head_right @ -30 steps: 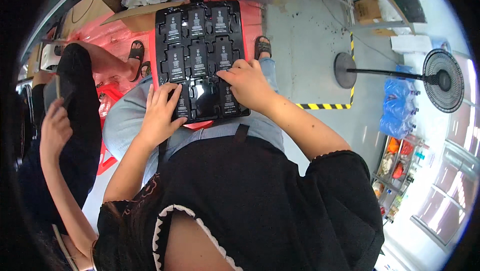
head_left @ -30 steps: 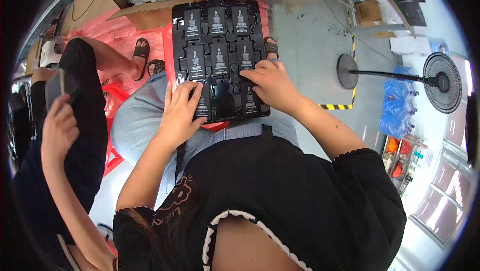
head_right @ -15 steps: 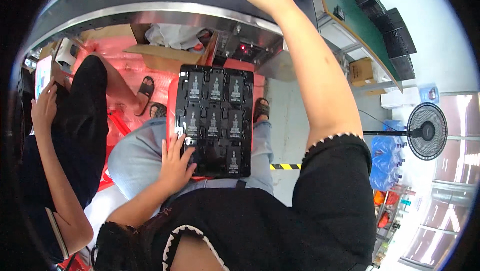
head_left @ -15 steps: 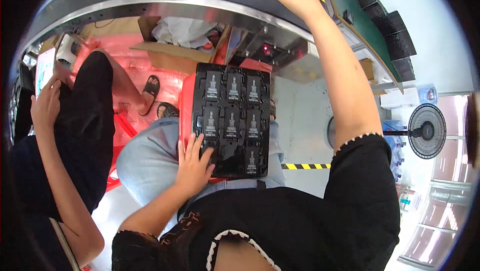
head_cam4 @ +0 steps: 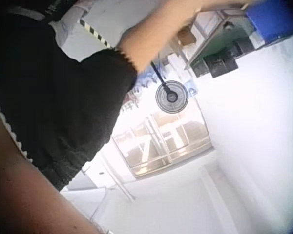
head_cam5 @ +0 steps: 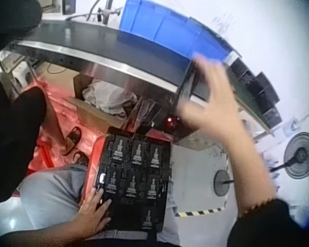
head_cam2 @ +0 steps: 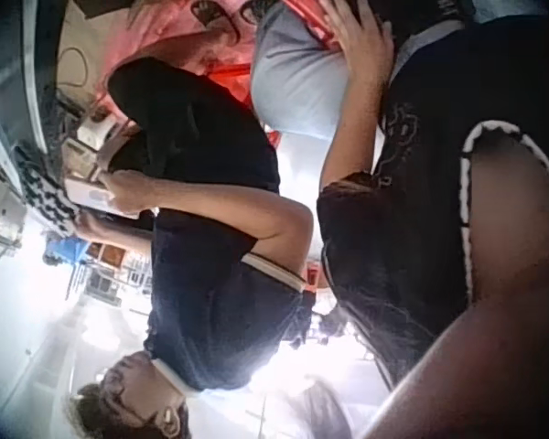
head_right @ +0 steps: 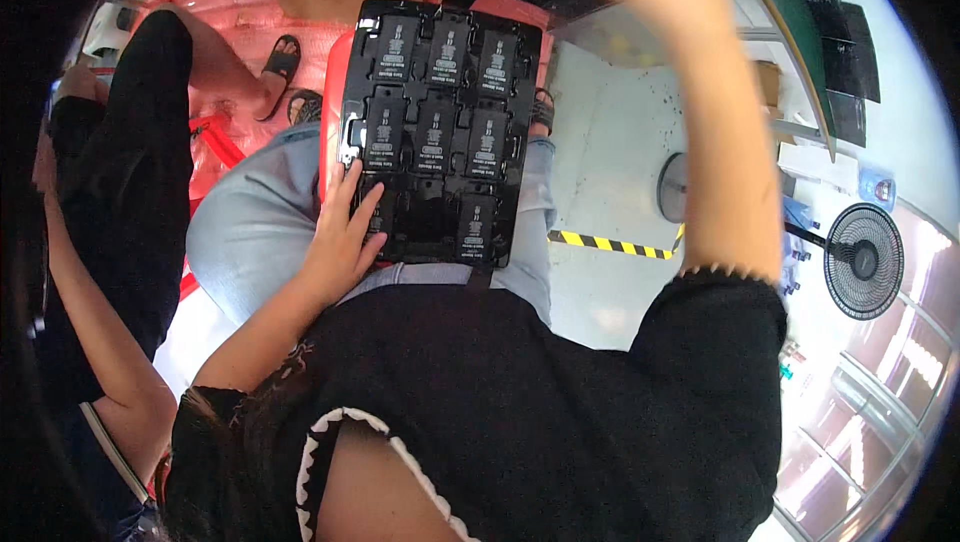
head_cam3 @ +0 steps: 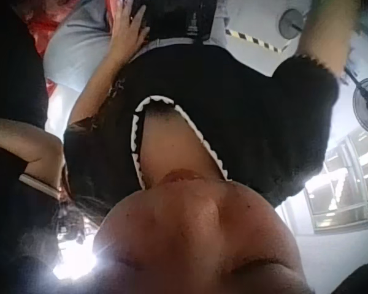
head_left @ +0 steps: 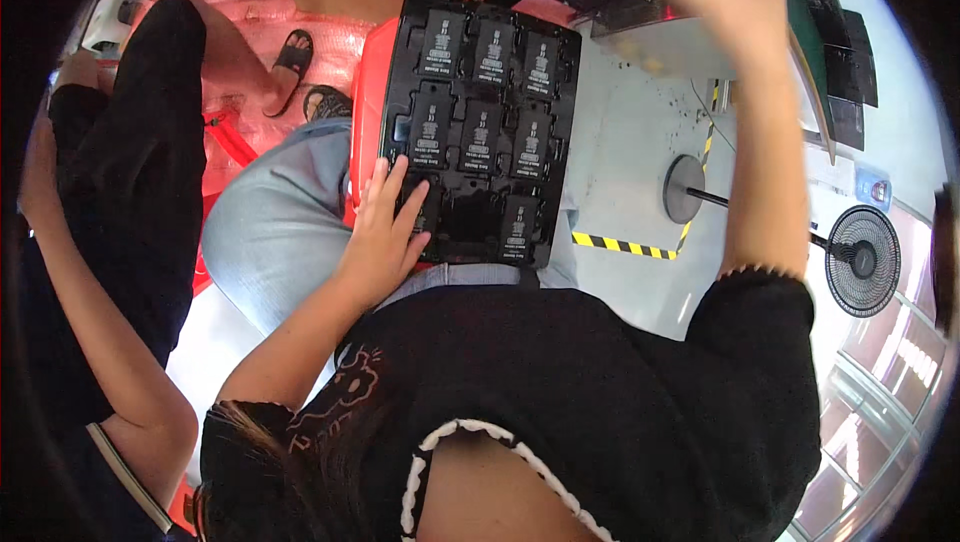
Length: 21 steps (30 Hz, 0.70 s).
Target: The person sits on a low stool and repeatedly picks up small black battery packs from a blue bin on a table, placing them into a black plastic tray on their lap. They arrange the batteries into the tray's compartments and occasionally flip the tray to check the contents.
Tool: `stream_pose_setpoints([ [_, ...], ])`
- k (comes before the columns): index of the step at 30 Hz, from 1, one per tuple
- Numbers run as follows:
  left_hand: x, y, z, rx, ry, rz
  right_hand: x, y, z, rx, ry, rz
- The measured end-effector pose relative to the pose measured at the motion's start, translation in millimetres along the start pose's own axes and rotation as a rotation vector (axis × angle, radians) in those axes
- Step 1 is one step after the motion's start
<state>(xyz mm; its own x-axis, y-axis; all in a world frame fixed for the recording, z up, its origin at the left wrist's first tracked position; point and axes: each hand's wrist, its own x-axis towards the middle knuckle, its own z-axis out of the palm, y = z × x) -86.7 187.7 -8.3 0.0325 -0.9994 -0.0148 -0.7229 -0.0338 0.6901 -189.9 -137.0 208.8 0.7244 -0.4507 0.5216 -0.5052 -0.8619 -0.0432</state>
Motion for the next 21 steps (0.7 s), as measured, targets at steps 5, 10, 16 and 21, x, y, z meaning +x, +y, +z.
stream_pose_setpoints([
  [5,0.6,4.2,-1.4,-0.165,0.203,-0.075,-174.0,-100.1,24.0,0.514,-0.573,0.007],
  [10,-18.2,-10.6,10.5,-0.291,0.267,-0.358,-243.3,-126.1,50.1,0.366,-0.619,0.045],
  [16,-23.8,-9.7,12.1,-0.258,0.265,-0.375,-241.0,-129.2,47.8,0.154,-0.640,0.106],
  [21,-24.6,-10.3,20.5,-0.233,0.297,-0.420,-247.9,-123.9,63.0,0.509,-0.502,0.259],
])
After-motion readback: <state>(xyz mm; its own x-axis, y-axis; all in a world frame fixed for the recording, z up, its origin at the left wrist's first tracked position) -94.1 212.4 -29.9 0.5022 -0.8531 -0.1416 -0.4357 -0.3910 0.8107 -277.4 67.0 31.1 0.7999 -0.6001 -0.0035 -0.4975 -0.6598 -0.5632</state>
